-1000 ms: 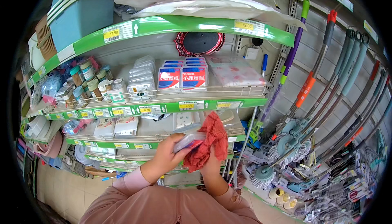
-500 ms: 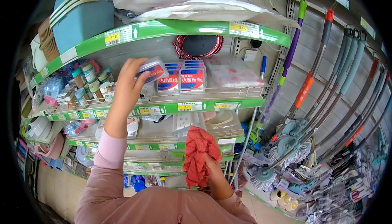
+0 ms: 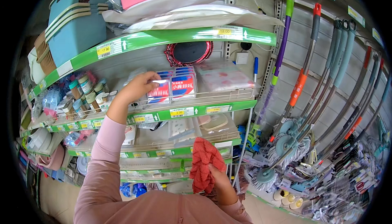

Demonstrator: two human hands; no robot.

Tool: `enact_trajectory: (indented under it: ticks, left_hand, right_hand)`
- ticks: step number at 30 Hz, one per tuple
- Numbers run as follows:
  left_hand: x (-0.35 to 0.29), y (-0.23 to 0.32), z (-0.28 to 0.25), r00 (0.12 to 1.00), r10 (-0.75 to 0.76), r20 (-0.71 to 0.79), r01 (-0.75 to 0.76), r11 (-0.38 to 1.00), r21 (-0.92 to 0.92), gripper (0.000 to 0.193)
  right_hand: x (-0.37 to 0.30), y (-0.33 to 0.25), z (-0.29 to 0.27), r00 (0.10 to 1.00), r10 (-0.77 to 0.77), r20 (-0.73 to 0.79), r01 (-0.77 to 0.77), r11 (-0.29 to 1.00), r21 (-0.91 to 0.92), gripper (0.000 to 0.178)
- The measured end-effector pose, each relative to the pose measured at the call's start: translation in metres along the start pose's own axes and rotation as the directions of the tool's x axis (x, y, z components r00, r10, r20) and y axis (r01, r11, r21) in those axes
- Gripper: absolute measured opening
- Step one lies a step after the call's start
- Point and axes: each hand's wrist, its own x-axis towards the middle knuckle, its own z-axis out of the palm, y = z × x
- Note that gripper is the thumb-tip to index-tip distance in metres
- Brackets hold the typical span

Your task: The person wipes various items on a store shelf with a red cloth. They pick up and wipe multiple packaged goods, containers, and small boxes, then return them to the shelf. The person moves along the aisle, handling items one at a time.

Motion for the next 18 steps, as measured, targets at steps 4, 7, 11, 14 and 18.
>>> enact_trajectory:
  ticks: [4, 7, 11, 14, 18]
  left_hand:
    - [0.002, 0.012, 0.015, 0.951, 0.277, -0.14, -0.214, 0.912, 0.35, 0.037]
    - [0.012, 0.026, 0.034, 0.947, 0.288, -0.143, -0.212, 0.893, 0.398, 0.051]
    - [0.027, 0.021, 0.059, 0.937, 0.32, -0.14, -0.181, 0.788, 0.588, 0.063]
    - [0.023, 0.026, 0.059, 0.918, 0.374, -0.134, -0.213, 0.748, 0.629, 0.057]
    - [0.015, 0.062, 0.05, 0.974, 0.17, -0.149, -0.113, 0.937, 0.33, 0.043]
  right_hand:
    - [-0.003, -0.004, -0.01, 0.999, -0.014, -0.036, 0.014, 1.0, -0.01, 0.049]
    - [-0.004, -0.003, -0.015, 0.999, -0.012, -0.048, 0.012, 1.0, -0.007, 0.049]
    - [-0.004, 0.001, -0.015, 0.998, -0.008, -0.058, 0.008, 1.0, 0.002, 0.049]
    - [-0.005, 0.001, -0.016, 0.998, -0.008, -0.064, 0.008, 1.0, 0.009, 0.049]
    - [-0.009, -0.006, -0.025, 0.994, -0.029, -0.109, 0.029, 1.0, -0.003, 0.049]
